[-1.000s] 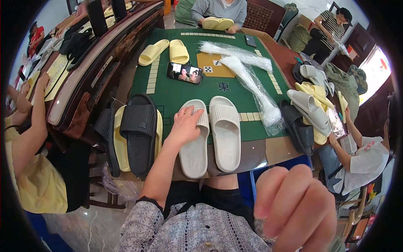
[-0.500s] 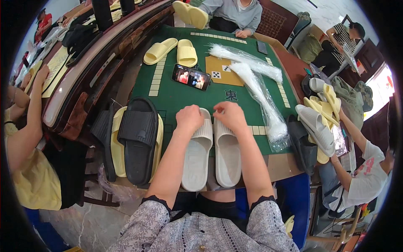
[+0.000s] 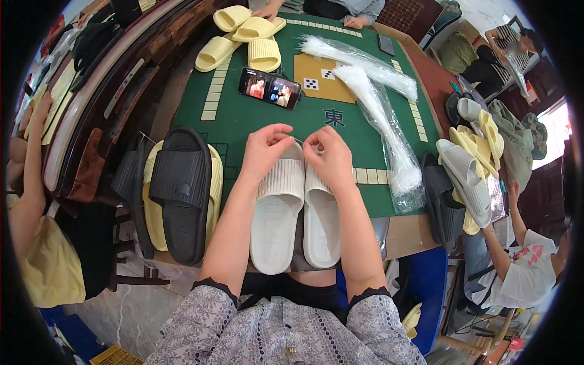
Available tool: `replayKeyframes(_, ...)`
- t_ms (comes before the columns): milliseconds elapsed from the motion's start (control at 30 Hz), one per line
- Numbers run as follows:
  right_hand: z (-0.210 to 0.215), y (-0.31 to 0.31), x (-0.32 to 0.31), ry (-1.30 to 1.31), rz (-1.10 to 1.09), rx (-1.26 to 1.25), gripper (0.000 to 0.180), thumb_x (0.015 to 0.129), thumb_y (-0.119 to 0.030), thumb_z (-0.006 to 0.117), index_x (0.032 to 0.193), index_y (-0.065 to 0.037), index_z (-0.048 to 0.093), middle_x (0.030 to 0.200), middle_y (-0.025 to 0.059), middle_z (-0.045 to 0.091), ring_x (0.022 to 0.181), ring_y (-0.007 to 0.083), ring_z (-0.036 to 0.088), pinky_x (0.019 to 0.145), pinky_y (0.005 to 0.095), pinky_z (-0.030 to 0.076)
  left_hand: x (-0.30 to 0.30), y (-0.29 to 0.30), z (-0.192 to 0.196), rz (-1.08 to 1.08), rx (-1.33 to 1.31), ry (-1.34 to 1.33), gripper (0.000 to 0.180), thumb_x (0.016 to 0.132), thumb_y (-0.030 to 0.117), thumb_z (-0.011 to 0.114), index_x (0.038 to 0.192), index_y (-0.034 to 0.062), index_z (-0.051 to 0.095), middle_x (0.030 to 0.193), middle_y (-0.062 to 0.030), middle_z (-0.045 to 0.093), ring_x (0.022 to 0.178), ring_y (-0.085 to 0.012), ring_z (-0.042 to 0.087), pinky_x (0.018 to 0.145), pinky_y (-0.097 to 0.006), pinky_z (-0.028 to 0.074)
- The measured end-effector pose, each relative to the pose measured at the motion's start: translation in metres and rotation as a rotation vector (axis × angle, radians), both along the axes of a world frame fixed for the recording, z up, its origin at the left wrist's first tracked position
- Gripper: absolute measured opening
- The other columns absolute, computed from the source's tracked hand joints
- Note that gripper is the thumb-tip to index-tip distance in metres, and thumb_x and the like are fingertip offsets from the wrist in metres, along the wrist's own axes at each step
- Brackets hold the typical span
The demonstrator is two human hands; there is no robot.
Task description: The person takes slippers from a bin, places them on the table, and fastens pairs together with plastic ties by hand.
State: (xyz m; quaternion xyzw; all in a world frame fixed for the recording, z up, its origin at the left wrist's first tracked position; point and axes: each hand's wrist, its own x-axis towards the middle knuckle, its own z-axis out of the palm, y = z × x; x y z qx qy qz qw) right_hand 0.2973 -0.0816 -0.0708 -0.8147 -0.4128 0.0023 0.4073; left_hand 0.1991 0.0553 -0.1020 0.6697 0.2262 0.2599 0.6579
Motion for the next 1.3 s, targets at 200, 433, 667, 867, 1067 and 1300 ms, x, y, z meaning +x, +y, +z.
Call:
replayKeyframes(200,0.0,-0.004,0.001,-0.031,0.014,0.118,0.008,0.078,-0.013,0.066,0.081,-0.007,0.062,0.082,0.0039,0.062,0.075,0.0226,0.058,0.068,0.0353,0.049,-0.003,0.001,0.002,-0.105,-0.128,-0.073,0.024,0.085,0.01,0.07,0.107,-0.0009,0.068,0.087,-0.0041,0.07,0.08,-0.0076,0.063,0.073,-0.022,0.049)
replayKeyframes(433,-0.001,-0.003,0.001,-0.007,0.042,0.163,0.009,0.079,-0.013,0.066,0.085,-0.007,0.065,0.078,0.0043,0.063,0.076,0.0218,0.058,0.07,0.034,0.049,-0.002,-0.002,0.002,-0.086,-0.097,-0.059,0.019,0.087,0.015,0.068,0.099,0.0004,0.071,0.083,-0.0006,0.068,0.075,-0.0053,0.059,0.068,-0.021,0.047)
replayKeyframes(667,-0.004,-0.002,0.001,-0.024,0.059,0.157,0.007,0.077,-0.011,0.067,0.081,-0.005,0.065,0.078,0.0047,0.063,0.076,0.0218,0.058,0.07,0.0341,0.049,0.0,-0.002,-0.005,-0.087,0.009,-0.03,0.018,0.085,0.014,0.07,0.093,-0.0016,0.072,0.075,0.0014,0.066,0.068,-0.0034,0.054,0.06,-0.02,0.043)
replayKeyframes(867,-0.007,-0.001,0.001,0.015,0.075,0.177,0.008,0.076,-0.01,0.067,0.081,-0.005,0.065,0.076,0.0051,0.063,0.075,0.0213,0.059,0.069,0.0337,0.049,-0.001,-0.001,-0.007,-0.076,0.055,-0.053,0.017,0.083,0.014,0.071,0.09,-0.0016,0.072,0.074,0.0008,0.066,0.065,-0.004,0.054,0.059,-0.021,0.043)
replayKeyframes(1067,-0.01,-0.001,0.001,0.074,0.075,0.163,0.008,0.077,-0.011,0.067,0.081,-0.004,0.065,0.076,0.0062,0.064,0.075,0.0209,0.06,0.069,0.0335,0.05,-0.001,-0.002,-0.004,-0.113,0.125,-0.01,0.015,0.083,0.013,0.071,0.088,-0.0011,0.072,0.078,-0.0014,0.068,0.068,-0.0047,0.055,0.06,-0.021,0.043)
replayKeyframes(1300,-0.008,-0.001,0.001,0.158,0.062,0.217,0.009,0.078,-0.012,0.067,0.082,-0.004,0.066,0.076,0.0058,0.064,0.075,0.0199,0.059,0.07,0.0324,0.049,-0.001,-0.006,0.0,-0.101,0.016,-0.078,0.016,0.086,0.014,0.07,0.094,0.0002,0.072,0.079,0.0028,0.066,0.07,-0.0035,0.054,0.062,-0.02,0.043)
